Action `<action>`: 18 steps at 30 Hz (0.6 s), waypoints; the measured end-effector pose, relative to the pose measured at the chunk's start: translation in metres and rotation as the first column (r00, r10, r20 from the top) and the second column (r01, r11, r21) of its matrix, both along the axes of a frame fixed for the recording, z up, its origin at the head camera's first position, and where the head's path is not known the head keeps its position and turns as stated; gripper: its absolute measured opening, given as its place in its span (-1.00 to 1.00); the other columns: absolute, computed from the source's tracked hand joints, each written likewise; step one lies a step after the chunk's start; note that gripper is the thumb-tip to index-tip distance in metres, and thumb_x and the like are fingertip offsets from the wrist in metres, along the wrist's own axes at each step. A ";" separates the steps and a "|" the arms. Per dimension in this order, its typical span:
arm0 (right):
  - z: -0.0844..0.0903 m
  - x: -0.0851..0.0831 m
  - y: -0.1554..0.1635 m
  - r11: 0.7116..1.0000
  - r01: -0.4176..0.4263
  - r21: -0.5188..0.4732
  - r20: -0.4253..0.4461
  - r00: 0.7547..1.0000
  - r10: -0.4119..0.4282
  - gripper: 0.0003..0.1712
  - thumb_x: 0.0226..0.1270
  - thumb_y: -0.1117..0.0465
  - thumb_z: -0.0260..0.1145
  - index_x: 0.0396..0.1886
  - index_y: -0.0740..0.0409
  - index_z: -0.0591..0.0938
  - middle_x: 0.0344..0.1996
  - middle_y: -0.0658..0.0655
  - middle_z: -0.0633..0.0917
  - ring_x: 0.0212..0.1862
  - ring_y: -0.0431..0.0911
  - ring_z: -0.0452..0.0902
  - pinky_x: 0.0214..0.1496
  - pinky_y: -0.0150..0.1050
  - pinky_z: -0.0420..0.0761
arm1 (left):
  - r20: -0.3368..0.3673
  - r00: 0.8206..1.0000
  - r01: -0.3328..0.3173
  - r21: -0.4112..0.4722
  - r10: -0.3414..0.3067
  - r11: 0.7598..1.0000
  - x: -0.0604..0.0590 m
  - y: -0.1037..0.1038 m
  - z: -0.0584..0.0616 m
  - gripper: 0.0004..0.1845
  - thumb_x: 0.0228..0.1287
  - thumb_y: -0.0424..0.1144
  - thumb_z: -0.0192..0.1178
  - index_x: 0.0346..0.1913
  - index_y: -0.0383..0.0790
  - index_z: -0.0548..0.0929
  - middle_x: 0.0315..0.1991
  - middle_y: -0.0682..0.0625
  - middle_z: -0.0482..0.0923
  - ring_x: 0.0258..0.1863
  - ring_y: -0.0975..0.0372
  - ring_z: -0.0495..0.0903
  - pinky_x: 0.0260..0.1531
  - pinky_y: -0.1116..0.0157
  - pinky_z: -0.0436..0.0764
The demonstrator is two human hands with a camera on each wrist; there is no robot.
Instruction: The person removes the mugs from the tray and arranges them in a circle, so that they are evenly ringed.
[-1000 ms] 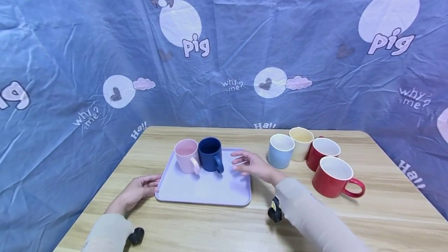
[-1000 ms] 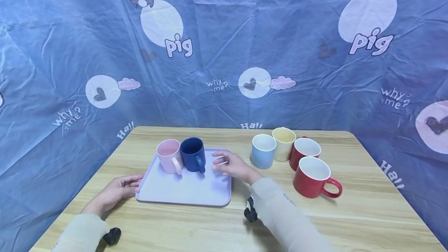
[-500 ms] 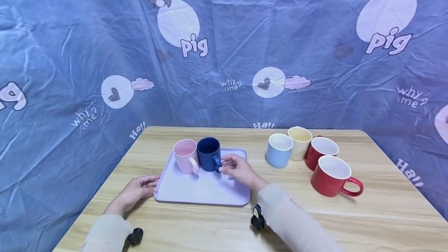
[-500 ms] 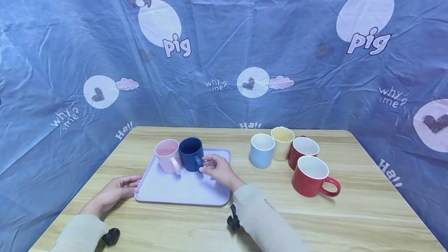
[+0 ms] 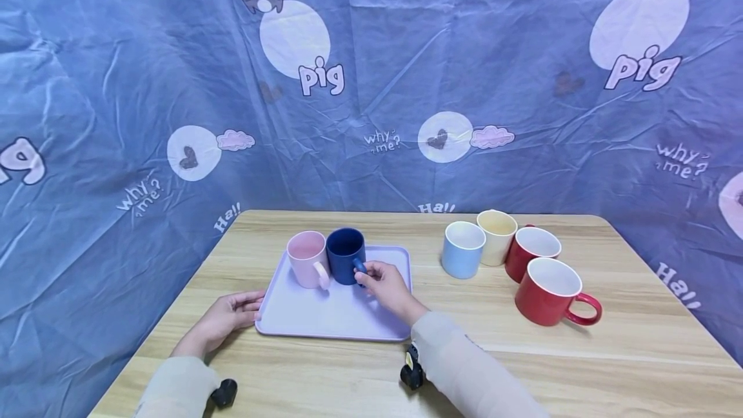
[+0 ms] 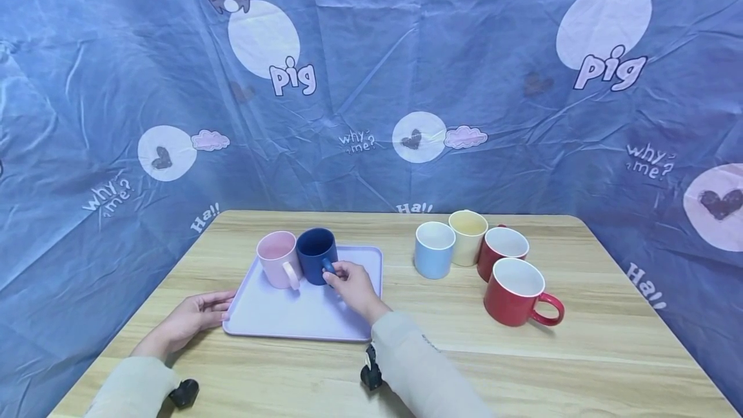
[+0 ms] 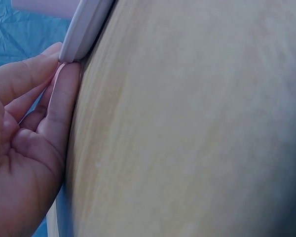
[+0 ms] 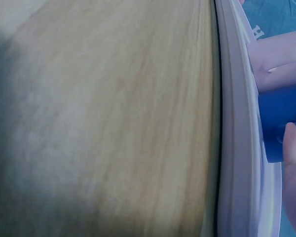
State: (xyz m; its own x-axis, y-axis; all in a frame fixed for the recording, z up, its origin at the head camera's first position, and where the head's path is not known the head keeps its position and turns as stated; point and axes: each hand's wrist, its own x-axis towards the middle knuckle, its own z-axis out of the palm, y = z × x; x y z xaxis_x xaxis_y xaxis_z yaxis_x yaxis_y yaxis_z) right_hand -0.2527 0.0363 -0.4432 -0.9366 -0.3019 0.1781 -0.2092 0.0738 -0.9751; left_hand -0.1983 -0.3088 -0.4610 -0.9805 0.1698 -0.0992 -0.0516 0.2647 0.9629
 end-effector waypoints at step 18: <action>-0.010 -0.006 0.006 0.999 -0.035 -0.015 -0.017 0.999 0.035 -0.73 0.26 0.36 0.31 -0.13 0.50 0.66 -0.27 0.32 0.71 -0.25 0.06 0.68 -0.27 -0.22 0.70 | -0.003 1.000 -0.009 -0.009 0.009 1.000 0.000 0.000 -0.002 -0.37 0.17 -0.50 0.24 0.25 -0.70 0.24 0.14 -0.45 0.42 -0.03 0.32 0.56 -0.03 0.42 0.55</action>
State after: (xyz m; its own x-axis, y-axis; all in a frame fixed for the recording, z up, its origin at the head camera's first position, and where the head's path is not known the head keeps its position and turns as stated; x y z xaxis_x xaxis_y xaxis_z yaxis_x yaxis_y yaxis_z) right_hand -0.2588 0.0422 -0.4528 -0.9223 -0.3317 0.1982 -0.2274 0.0513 -0.9724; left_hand -0.1983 -0.3092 -0.4634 -0.9822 0.1598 -0.0983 -0.0516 0.2733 0.9606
